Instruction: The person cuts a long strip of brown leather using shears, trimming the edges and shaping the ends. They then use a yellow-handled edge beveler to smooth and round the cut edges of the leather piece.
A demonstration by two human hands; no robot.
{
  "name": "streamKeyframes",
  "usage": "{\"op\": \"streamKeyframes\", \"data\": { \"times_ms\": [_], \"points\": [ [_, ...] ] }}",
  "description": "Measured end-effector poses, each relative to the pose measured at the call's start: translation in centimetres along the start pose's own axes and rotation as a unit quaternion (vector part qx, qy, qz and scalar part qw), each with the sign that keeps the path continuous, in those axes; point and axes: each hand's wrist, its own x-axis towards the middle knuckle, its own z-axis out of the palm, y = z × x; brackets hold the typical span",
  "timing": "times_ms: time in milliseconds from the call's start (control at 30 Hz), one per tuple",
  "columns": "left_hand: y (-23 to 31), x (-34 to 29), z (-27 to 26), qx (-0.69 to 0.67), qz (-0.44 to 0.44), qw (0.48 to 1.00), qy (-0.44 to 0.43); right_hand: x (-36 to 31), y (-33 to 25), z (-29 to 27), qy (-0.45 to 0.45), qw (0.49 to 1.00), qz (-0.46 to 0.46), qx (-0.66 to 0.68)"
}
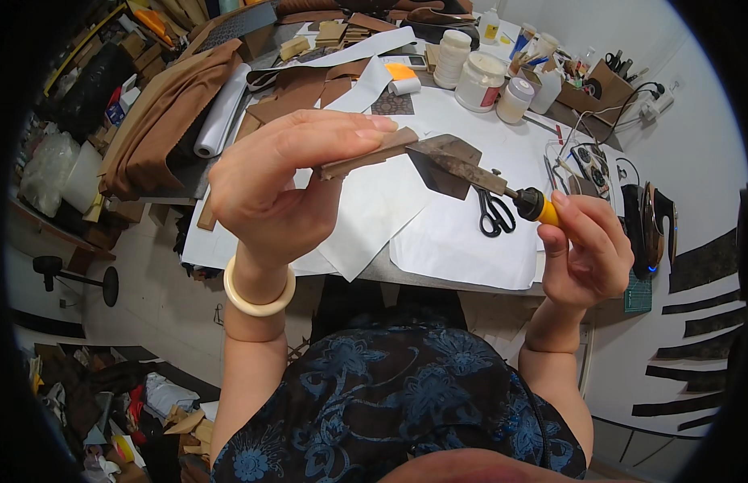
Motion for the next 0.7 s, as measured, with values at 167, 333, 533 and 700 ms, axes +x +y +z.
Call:
{"op": "streamKeyframes", "data": {
  "times_ms": [167,333,533,700],
  "points": [
    [-0.2,0.0,-0.1,0.011,0.013,1.000,-0.005,0.2,-0.2,-0.1,-0.014,1.000,0.006,0.004],
    [0.0,0.0,-0.2,0.013,0.000,1.000,-0.004,0.2,-0.1,-0.1,-0.016,1.000,0.012,0.010],
    [0.0,-0.1,-0.1,0.020,0.001,1.000,-0.004,0.1,0.0,0.2,-0.021,1.000,0.011,0.012],
    [-1.0,-1.1,0.3,0.028,-0.025,0.999,0.028,-0.8,-0.4,0.7,-0.026,0.999,0.005,0.042]
  ]
}}
